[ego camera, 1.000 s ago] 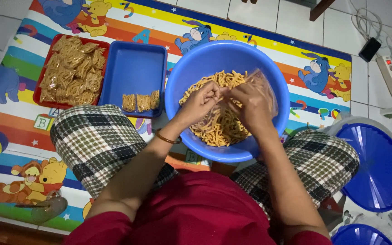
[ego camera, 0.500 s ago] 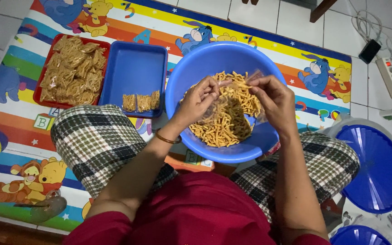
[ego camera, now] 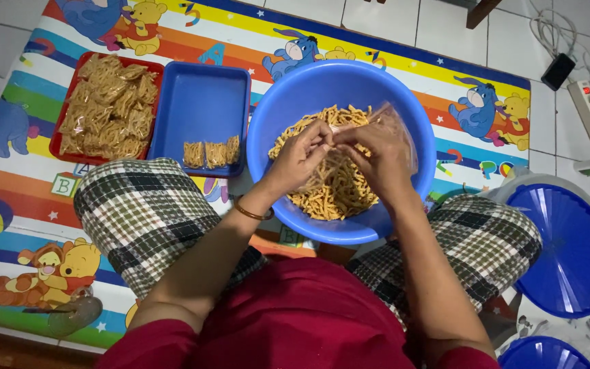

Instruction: Packaging fried snack sticks into small plastic bags from a large bowl

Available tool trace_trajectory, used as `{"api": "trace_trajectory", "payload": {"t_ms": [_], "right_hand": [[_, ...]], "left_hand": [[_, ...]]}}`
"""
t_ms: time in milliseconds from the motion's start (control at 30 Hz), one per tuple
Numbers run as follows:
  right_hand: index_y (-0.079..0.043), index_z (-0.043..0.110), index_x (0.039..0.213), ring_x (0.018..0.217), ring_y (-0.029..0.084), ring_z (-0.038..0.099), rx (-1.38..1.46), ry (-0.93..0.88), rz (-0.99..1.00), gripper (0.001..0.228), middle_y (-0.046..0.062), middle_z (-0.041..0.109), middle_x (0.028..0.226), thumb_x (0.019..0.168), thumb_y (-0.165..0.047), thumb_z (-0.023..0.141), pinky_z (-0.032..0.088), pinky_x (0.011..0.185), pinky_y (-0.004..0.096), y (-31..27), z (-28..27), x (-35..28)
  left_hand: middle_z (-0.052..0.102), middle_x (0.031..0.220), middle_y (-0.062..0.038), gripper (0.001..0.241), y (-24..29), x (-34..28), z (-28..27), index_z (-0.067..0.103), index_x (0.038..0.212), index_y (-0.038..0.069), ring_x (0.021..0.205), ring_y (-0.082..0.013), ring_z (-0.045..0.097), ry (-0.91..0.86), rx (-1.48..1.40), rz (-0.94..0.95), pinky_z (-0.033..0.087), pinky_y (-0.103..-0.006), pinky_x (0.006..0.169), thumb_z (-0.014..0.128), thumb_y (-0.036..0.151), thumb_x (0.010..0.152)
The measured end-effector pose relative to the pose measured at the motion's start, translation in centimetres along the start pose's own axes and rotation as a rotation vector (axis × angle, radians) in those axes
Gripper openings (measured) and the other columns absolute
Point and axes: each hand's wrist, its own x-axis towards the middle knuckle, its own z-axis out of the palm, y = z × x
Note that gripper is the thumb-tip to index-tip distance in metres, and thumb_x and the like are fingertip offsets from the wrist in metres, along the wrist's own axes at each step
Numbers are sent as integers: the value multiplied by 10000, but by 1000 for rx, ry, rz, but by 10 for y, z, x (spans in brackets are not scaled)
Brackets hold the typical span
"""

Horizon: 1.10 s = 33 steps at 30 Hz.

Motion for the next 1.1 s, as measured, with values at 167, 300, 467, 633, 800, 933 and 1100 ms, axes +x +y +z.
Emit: {"api": "trace_trajectory", "payload": {"t_ms": [167, 300, 467, 633, 800, 933, 1100], "right_hand": [[-125, 762, 977, 898, 438, 703, 68, -223, 28, 195, 156, 755, 907, 979, -315, 717, 544, 804, 512, -21, -14, 1], [-117, 740, 917, 885, 440, 701, -32, -239, 25, 68, 145, 755, 870, 905, -177, 770, 528, 770, 513, -8, -5, -4], [-186, 791, 1011, 915, 302, 705, 36, 54, 110, 42, 53, 776, 957, 974, -204, 786, 516, 837, 399, 18, -17, -3], [-241, 811, 1025, 911, 271, 695, 33, 51, 155, 85, 27, 764, 900, 943, -218, 813, 524, 880, 384, -9, -21, 4], [-112, 760, 1126, 1007, 344, 661, 13, 214, 187, 81, 145, 723, 1024, 1099, -118, 684, 498, 960, 457, 0, -43, -4], [-75, 765, 1037, 1014, 469, 699, -375, -344, 485, 163, 208, 764, 980, 896, -154, 748, 533, 895, 560, 37, -24, -28], [16, 745, 1163, 1098, 456, 712, -665, -847, 671, 431, 274, 758, 1106, 909, -331, 714, 576, 949, 529, 90, 29, -43]], "left_hand": [[614, 890, -147, 93, 37, 4, -1, 493, 1107, 75, 935, -181, 573, -32, -9, -49, 551, -420, 851, 449, 11, 1056], [660, 1019, -252, 82, 19, 2, 1, 519, 1129, 59, 1077, -305, 666, -34, -6, -34, 550, -522, 898, 482, 39, 1059], [474, 1508, -326, 754, 35, 5, -21, 208, 1571, 93, 1302, -501, 567, 83, -102, -190, 570, -525, 1027, 671, 356, 1037], [629, 1261, -224, 386, -38, -7, -14, 517, 1313, 40, 1080, -344, 692, -6, -689, -466, 614, -468, 946, 660, 236, 1013], [665, 1172, -184, 184, -43, -5, -19, 614, 1174, 61, 1029, -314, 722, 72, -862, -464, 643, -424, 923, 594, 185, 1039], [699, 1180, -151, 188, -38, -2, -20, 643, 1144, 105, 1078, -313, 716, 181, -949, -472, 619, -442, 957, 651, 236, 1009], [693, 1239, -181, 209, -38, -4, -16, 706, 1179, 124, 1103, -355, 700, 128, -903, -442, 624, -464, 944, 624, 233, 1020]]}}
